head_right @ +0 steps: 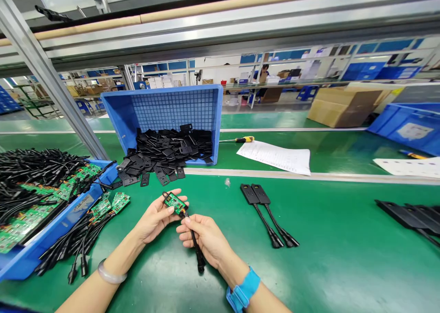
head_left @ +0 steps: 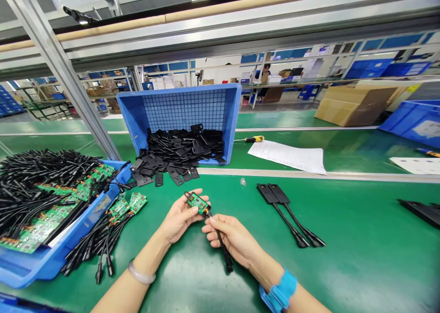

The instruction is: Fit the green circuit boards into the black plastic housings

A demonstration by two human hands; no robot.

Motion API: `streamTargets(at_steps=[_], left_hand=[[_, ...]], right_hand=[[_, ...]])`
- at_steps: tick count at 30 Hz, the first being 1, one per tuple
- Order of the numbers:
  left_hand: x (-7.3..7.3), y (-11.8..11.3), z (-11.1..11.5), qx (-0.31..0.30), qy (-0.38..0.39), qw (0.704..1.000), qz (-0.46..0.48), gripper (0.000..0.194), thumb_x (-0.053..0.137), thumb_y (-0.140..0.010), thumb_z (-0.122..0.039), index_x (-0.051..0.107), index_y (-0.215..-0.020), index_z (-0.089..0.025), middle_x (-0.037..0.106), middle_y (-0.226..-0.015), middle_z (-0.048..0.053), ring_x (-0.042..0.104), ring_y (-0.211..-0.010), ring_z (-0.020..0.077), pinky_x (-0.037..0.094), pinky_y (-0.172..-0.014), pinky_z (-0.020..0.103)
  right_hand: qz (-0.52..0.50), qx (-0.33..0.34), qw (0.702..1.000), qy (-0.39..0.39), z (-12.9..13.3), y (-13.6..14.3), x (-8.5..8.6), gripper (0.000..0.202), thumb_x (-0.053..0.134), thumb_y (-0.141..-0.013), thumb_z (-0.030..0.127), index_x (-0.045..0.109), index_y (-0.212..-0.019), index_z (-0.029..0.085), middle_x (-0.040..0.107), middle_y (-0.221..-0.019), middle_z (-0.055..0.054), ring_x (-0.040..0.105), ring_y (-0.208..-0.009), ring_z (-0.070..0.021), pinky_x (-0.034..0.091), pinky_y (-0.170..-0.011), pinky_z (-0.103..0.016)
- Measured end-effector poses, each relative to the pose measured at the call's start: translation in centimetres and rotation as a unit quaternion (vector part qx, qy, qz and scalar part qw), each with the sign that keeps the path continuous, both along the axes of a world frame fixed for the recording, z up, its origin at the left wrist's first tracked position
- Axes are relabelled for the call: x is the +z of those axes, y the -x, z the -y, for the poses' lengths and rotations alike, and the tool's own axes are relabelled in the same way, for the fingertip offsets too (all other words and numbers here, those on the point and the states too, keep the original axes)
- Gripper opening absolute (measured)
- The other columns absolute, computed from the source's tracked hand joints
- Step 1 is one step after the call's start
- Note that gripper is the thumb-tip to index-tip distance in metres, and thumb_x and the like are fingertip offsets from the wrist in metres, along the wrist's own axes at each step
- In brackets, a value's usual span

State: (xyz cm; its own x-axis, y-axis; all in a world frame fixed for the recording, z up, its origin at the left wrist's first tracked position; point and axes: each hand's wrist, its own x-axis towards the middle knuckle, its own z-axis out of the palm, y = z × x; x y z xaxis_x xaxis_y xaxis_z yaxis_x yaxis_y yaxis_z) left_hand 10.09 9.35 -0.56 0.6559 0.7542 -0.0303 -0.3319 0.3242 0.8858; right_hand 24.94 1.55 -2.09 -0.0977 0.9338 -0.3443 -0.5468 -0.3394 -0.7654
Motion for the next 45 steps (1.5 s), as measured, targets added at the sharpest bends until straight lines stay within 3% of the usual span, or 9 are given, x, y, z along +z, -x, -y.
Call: streamTargets(at_steps=[6, 12, 17, 20, 23, 27, 30, 39, 45], left_hand=[[-0.9, -1.2, 0.6, 0.084, 0.003, 0.996, -0.022, 0.036, 0.068, -0.077, -0.036, 0.056, -0.104, -0.016, 0.068, -0.101, 0.010, 0.064, -0.099, 0.0232, 0.048, -0.087, 0.037], [-1.6, -1.5, 0.5, 0.125, -0.009, 0.991, -0.054, 0.041, 0.069, -0.074, -0.041, 0.050, -0.100, -0.017, 0.071, -0.090, 0.009, 0.068, -0.086, 0.0219, 0.052, -0.077, 0.034], [-1.5, -1.4, 0.5, 0.145, -0.044, 0.984, -0.094, 0.044, 0.068, -0.073, -0.045, 0.046, -0.099, -0.017, 0.071, -0.085, 0.009, 0.069, -0.079, 0.0229, 0.053, -0.071, 0.034], [-1.7, -1.4, 0.6, 0.147, -0.073, 0.982, -0.098, 0.043, 0.065, -0.076, -0.045, 0.044, -0.102, -0.018, 0.071, -0.086, 0.008, 0.069, -0.080, 0.0229, 0.054, -0.071, 0.034], [-1.8, -1.5, 0.6, 0.148, -0.086, 0.981, -0.094, 0.044, 0.064, -0.076, -0.045, 0.043, -0.104, -0.019, 0.071, -0.088, 0.009, 0.069, -0.083, 0.0230, 0.053, -0.075, 0.036], [-1.7, -1.6, 0.6, 0.142, -0.084, 0.983, -0.086, 0.045, 0.065, -0.076, -0.045, 0.043, -0.104, -0.018, 0.071, -0.088, 0.009, 0.069, -0.082, 0.0230, 0.053, -0.079, 0.039], [-1.4, -1.6, 0.7, 0.144, -0.068, 0.984, -0.078, 0.044, 0.066, -0.075, -0.043, 0.043, -0.102, -0.018, 0.071, -0.087, 0.008, 0.069, -0.081, 0.0229, 0.053, -0.078, 0.039], [-1.5, -2.2, 1.5, 0.165, 0.018, 0.986, -0.015, 0.039, 0.069, -0.075, -0.037, 0.044, -0.098, -0.018, 0.071, -0.087, 0.008, 0.068, -0.086, 0.0229, 0.053, -0.072, 0.033], [-1.5, -2.0, 1.7, 0.181, -0.010, 0.983, -0.007, 0.038, 0.067, -0.077, -0.038, 0.043, -0.100, -0.019, 0.071, -0.089, 0.008, 0.068, -0.087, 0.0235, 0.052, -0.074, 0.034]], right_hand=[[0.000, 0.011, 1.000, 0.024, -0.2, 0.5, -0.2, 0.032, 0.081, -0.062, 0.037, 0.062, -0.073, 0.013, 0.068, -0.067, -0.004, 0.059, -0.051, -0.0082, 0.046, -0.047, -0.018], [0.005, 0.039, 0.999, 0.018, -0.6, 0.3, -0.6, 0.031, 0.080, -0.063, 0.037, 0.066, -0.075, 0.012, 0.069, -0.067, -0.004, 0.053, -0.047, -0.0057, 0.036, -0.039, -0.014], [0.080, 0.059, 0.995, -0.006, -0.9, 0.3, -0.9, 0.040, 0.073, -0.065, 0.051, 0.065, -0.075, 0.012, 0.067, -0.063, -0.003, 0.051, -0.044, -0.0062, 0.037, -0.039, -0.016], [0.149, 0.046, 0.987, -0.032, -1.0, 0.5, -1.1, 0.043, 0.066, -0.068, 0.057, 0.063, -0.071, 0.014, 0.063, -0.058, -0.001, 0.043, -0.038, -0.0054, 0.031, -0.035, -0.017], [0.255, 0.005, 0.964, -0.076, -0.9, 0.7, -1.1, 0.038, 0.064, -0.071, 0.053, 0.059, -0.062, 0.017, 0.058, -0.051, 0.002, 0.036, -0.036, -0.0054, 0.025, -0.035, -0.019], [0.382, -0.041, 0.910, -0.158, -0.8, 0.7, -0.9, 0.030, 0.061, -0.075, 0.039, 0.056, -0.055, 0.017, 0.057, -0.050, 0.001, 0.042, -0.044, -0.0082, 0.031, -0.046, -0.021], [0.421, -0.051, 0.889, -0.173, -0.9, 0.6, -0.9, 0.029, 0.058, -0.078, 0.035, 0.058, -0.055, 0.017, 0.058, -0.051, 0.001, 0.044, -0.047, -0.0096, 0.032, -0.049, -0.022], [0.419, -0.109, 0.880, -0.194, -1.0, 0.9, -1.2, 0.029, 0.058, -0.079, 0.039, 0.059, -0.058, 0.018, 0.059, -0.053, 0.001, 0.046, -0.047, -0.0104, 0.035, -0.049, -0.021], [0.367, -0.029, 0.915, -0.164, -1.5, 0.4, -1.2, 0.035, 0.055, -0.078, 0.046, 0.057, -0.058, 0.018, 0.060, -0.050, 0.000, 0.039, -0.039, -0.0082, 0.030, -0.042, -0.021]])
